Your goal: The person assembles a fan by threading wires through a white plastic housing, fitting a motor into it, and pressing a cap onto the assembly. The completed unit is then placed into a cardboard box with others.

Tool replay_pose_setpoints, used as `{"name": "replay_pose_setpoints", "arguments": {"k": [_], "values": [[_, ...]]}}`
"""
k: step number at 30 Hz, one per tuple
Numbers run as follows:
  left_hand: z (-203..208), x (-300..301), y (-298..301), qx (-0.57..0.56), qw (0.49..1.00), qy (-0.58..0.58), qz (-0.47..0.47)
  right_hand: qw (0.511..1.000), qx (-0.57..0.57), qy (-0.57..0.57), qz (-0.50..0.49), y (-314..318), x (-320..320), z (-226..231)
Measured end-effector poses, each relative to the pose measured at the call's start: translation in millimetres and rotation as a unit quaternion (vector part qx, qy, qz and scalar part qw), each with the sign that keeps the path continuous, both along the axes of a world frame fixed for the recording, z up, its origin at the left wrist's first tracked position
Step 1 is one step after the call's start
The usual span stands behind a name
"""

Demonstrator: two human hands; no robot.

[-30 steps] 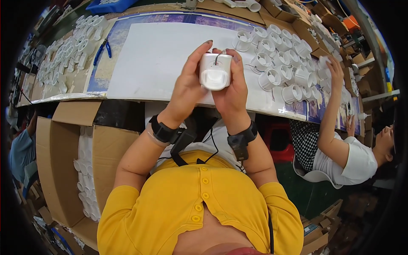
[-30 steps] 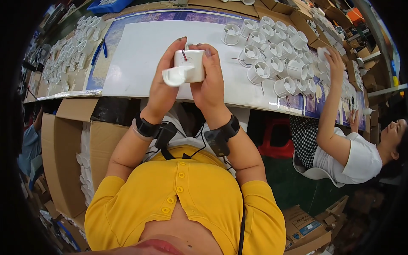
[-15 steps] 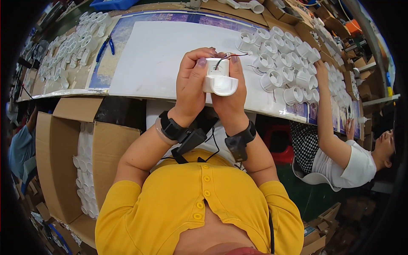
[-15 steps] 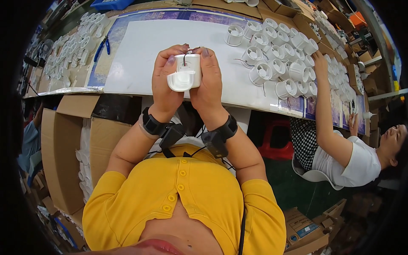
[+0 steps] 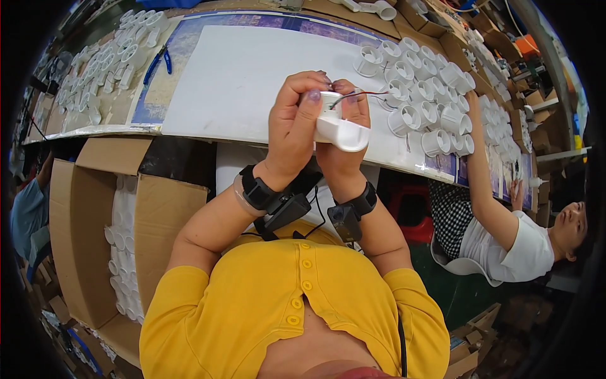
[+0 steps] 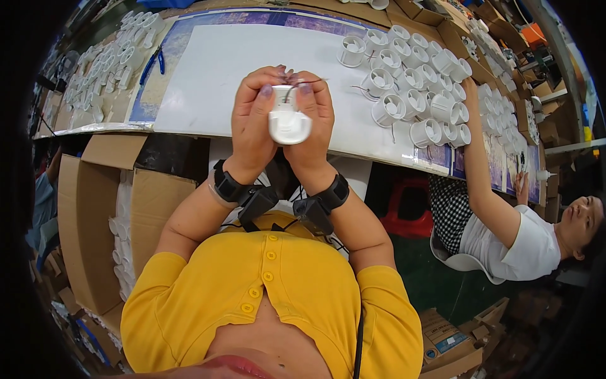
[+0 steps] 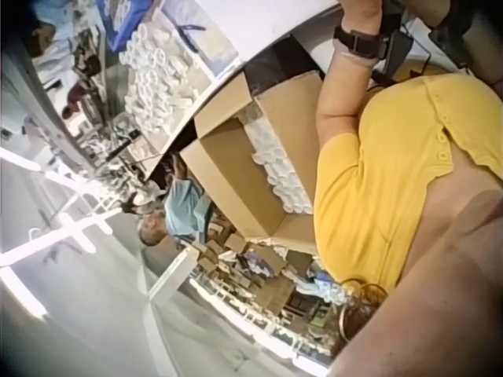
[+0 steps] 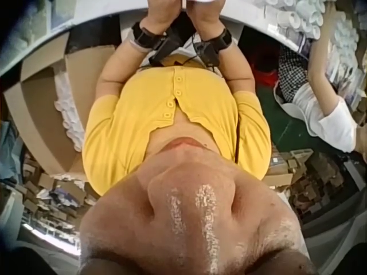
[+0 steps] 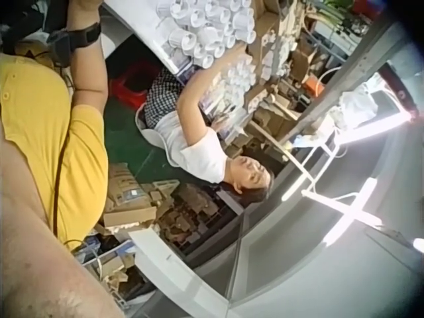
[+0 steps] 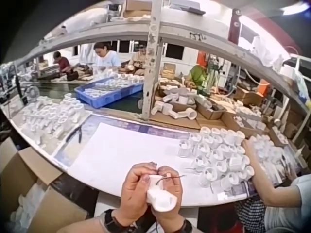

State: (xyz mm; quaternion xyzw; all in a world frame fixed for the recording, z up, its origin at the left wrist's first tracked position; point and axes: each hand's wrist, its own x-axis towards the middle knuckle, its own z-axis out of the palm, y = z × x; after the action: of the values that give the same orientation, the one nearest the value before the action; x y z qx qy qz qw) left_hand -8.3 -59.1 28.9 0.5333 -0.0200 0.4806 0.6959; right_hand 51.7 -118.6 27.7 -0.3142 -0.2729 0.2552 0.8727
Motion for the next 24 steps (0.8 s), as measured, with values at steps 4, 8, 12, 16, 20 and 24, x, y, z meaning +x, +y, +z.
{"name": "replay_pose_setpoints", "arguments": {"k": [4, 8, 12, 16, 20, 24], "values": [[2, 2, -3, 0.049, 0.997, 0.064, 0.022, 0.992, 0.054, 0.1, 0.063, 0, 23, -4], [0, -5, 1, 0.128, 0.987, 0.081, 0.044, 0.973, 0.089, 0.178, 0.113, -3, 37, 3], [-16, -3, 13, 0.205, 0.97, 0.131, 0.014, 0.969, 0.085, 0.187, 0.134, -2, 43, -2], [-13, -6, 15, 0.1, 0.989, 0.113, 0.006, 0.987, 0.022, 0.122, 0.107, 1, 49, -17], [4, -17, 26, 0.146, 0.971, 0.159, 0.097, 0.985, -0.097, -0.048, -0.134, -2, 50, -12], [16, -31, 35, 0.262, 0.922, 0.229, 0.17, 0.858, -0.138, -0.429, -0.247, -22, 45, 34]]}}
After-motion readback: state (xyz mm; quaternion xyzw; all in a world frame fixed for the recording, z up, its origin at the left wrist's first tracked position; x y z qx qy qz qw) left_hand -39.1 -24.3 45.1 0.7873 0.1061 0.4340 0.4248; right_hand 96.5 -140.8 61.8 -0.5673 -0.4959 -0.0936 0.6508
